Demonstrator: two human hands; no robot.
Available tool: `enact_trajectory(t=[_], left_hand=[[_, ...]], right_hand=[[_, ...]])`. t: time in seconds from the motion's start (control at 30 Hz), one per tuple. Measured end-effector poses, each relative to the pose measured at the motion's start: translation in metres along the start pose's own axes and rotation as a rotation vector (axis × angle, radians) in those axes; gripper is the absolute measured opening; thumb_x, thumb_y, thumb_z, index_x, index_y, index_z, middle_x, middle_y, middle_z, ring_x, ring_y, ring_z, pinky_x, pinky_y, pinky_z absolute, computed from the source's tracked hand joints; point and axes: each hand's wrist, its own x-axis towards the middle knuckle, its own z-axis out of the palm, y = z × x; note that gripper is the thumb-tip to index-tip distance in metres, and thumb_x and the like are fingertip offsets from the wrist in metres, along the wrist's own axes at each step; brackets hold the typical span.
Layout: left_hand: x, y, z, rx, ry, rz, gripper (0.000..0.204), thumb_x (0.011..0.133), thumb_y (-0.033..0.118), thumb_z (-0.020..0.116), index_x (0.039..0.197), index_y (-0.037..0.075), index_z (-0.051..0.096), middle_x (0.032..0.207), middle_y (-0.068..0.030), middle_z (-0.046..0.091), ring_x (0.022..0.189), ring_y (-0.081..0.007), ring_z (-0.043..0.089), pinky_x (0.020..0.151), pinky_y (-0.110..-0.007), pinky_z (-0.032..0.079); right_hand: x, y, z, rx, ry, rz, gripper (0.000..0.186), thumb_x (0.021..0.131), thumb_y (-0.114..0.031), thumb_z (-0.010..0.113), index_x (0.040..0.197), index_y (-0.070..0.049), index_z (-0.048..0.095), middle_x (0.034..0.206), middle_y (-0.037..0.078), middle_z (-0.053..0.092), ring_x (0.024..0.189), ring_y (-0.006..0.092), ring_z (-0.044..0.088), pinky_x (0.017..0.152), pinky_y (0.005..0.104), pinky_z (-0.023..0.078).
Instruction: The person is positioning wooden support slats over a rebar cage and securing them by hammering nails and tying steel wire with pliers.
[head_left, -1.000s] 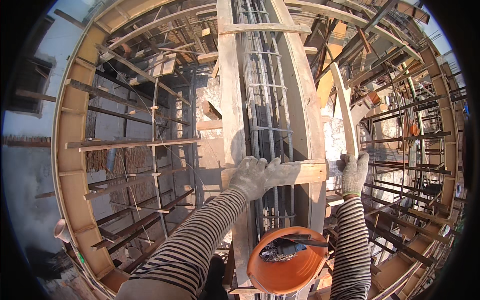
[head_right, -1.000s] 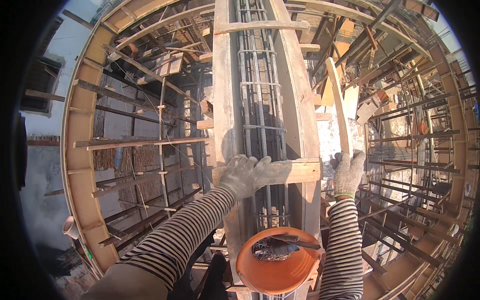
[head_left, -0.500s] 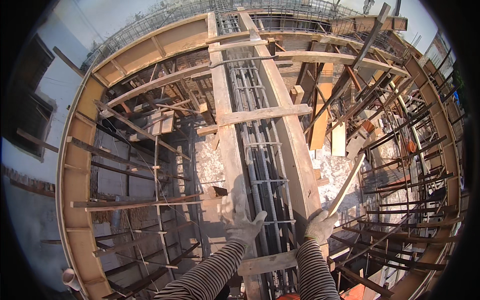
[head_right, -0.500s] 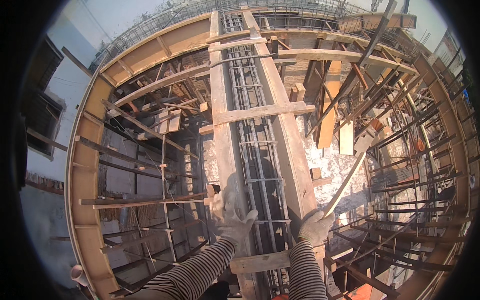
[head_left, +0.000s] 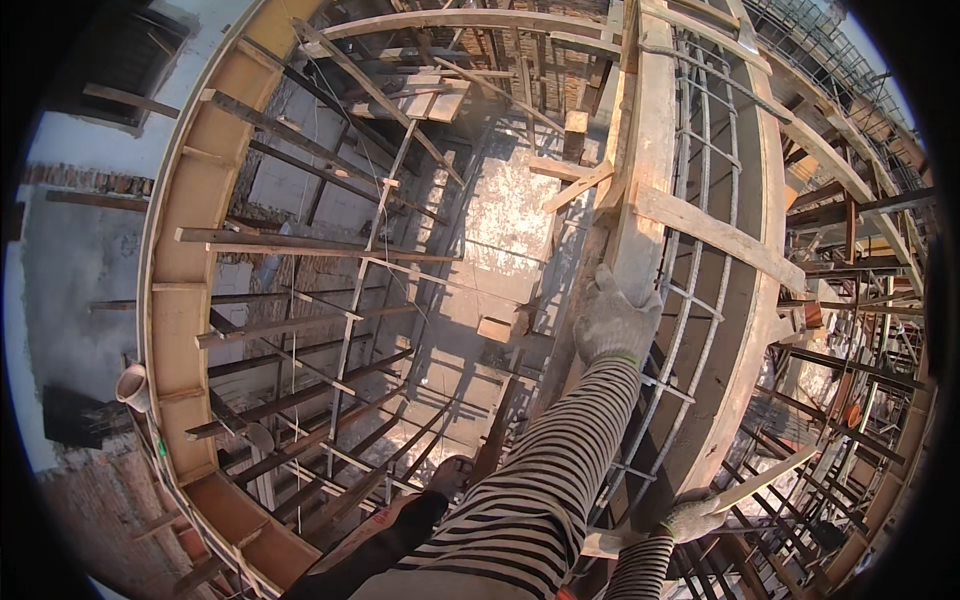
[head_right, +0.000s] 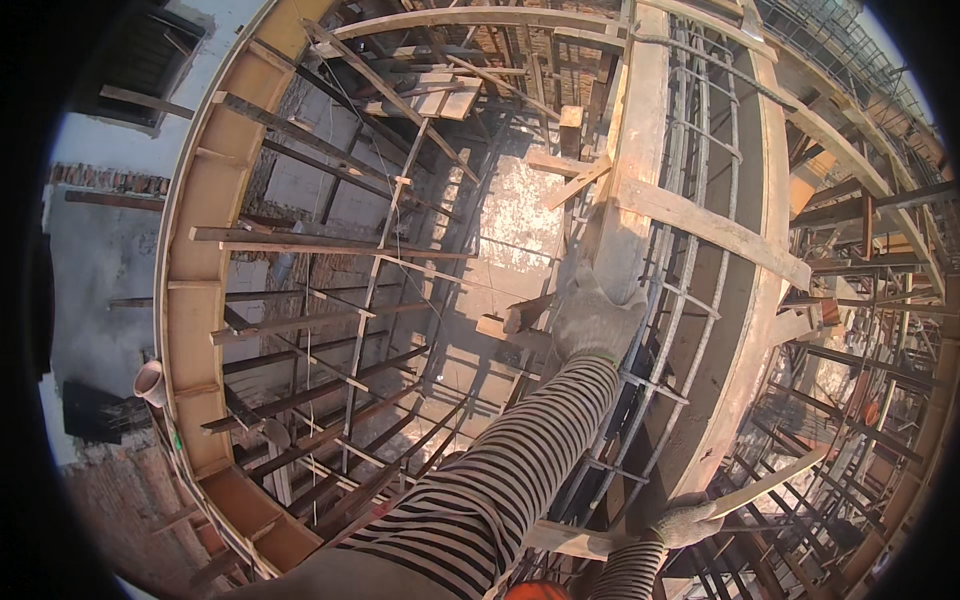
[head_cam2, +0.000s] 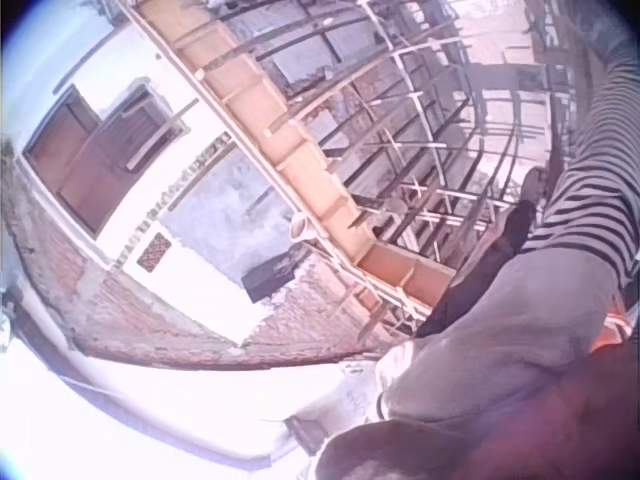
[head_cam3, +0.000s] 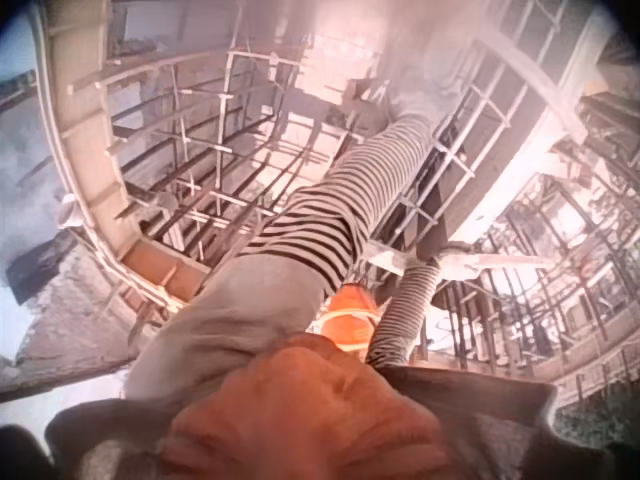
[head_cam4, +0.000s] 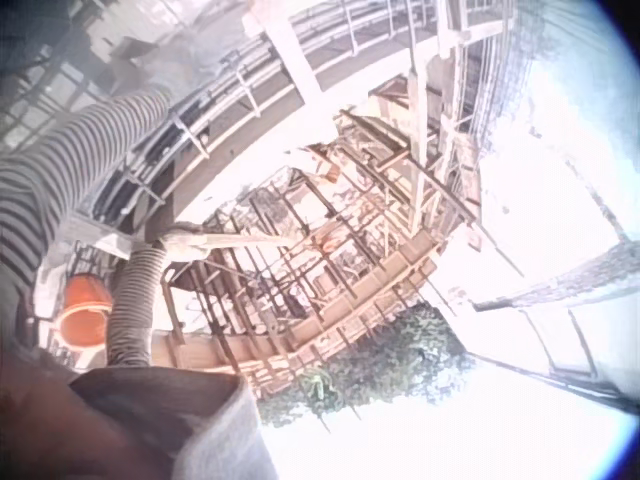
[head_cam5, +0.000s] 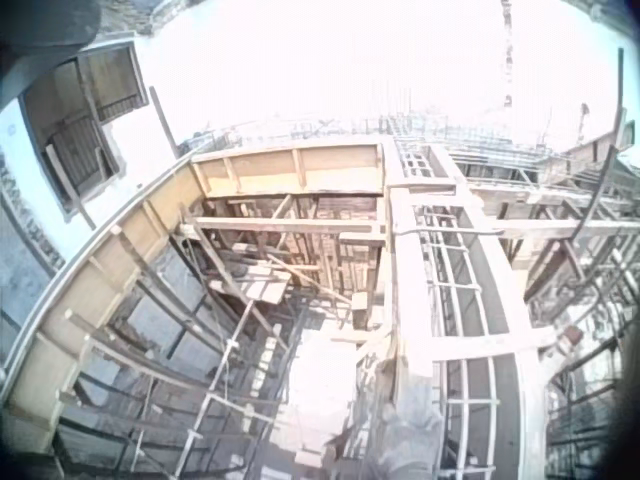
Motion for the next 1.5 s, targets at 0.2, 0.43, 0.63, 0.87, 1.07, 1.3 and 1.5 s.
enact_trajectory(t=[0.2,0.43,0.63,0.87,1.07,1.3,1.5], left_hand=[[0.009,-0.008,-0.015,-0.067,-0.069,-0.041,0.095,0.091,0.055,0.068,0.161,0.003,0.028,0.150,-0.0261,0.053,0.131,-0.0383,0.062,0.109,-0.045,0.053],[0.015,0.005,-0.010,-0.065,-0.168,-0.159,0.096,0.089,0.059,0.068,0.160,0.006,0.032,0.144,-0.0248,0.058,0.130,-0.0391,0.063,0.108,-0.048,0.053],[0.011,0.025,-0.015,0.092,-0.161,-0.219,0.101,0.086,0.065,0.069,0.160,0.008,0.032,0.144,-0.0243,0.059,0.128,-0.0399,0.065,0.109,-0.048,0.052],[0.009,0.013,-0.003,0.096,-0.004,-0.237,0.100,0.083,0.063,0.074,0.158,0.010,0.036,0.142,-0.0236,0.061,0.128,-0.0403,0.065,0.110,-0.048,0.052],[0.002,0.049,-0.002,0.153,-0.057,-0.286,0.098,0.086,0.061,0.075,0.160,0.011,0.033,0.147,-0.0206,0.057,0.131,-0.0413,0.062,0.113,-0.048,0.050],[0.126,0.096,-0.028,-0.026,0.269,0.094,0.093,0.093,0.040,0.077,0.163,0.008,0.025,0.160,-0.0231,0.033,0.148,-0.0365,0.039,0.123,-0.043,0.037],[0.221,0.251,-0.056,0.129,0.149,-0.060,0.112,0.083,0.064,0.077,0.167,0.014,0.021,0.165,-0.0204,0.039,0.146,-0.0366,0.049,0.120,-0.045,0.043]], right_hand=[[0.011,-0.046,0.007,-0.066,-0.143,0.356,0.065,0.105,-0.045,0.045,0.145,0.006,0.048,0.133,0.031,0.061,0.120,0.0458,0.064,0.100,0.0564,0.051],[0.034,-0.046,0.022,-0.140,-0.186,0.417,0.061,0.103,-0.042,0.047,0.138,0.008,0.051,0.119,0.034,0.065,0.110,0.0481,0.068,0.089,0.0601,0.051],[0.035,-0.020,0.039,-0.253,-0.228,0.431,0.055,0.106,-0.035,0.048,0.136,0.011,0.050,0.125,0.036,0.060,0.113,0.0481,0.066,0.087,0.0546,0.059],[0.006,-0.115,0.000,-0.398,-0.305,0.374,0.063,0.108,-0.037,0.041,0.149,0.011,0.041,0.151,0.039,0.041,0.134,0.0526,0.053,0.107,0.0578,0.056],[0.025,-0.158,-0.024,-0.254,-0.341,0.526,0.063,0.109,-0.042,0.044,0.145,0.009,0.045,0.138,0.034,0.055,0.118,0.0521,0.061,0.100,0.0553,0.060],[0.020,-0.104,0.008,-0.332,-0.202,0.334,0.063,0.106,-0.044,0.053,0.138,0.011,0.054,0.115,0.033,0.071,0.102,0.0484,0.072,0.085,0.0527,0.062],[0.012,-0.127,0.018,-0.427,-0.185,0.263,0.071,0.108,-0.043,0.048,0.150,0.012,0.038,0.113,0.034,0.069,0.099,0.0474,0.072,0.080,0.0534,0.063]])
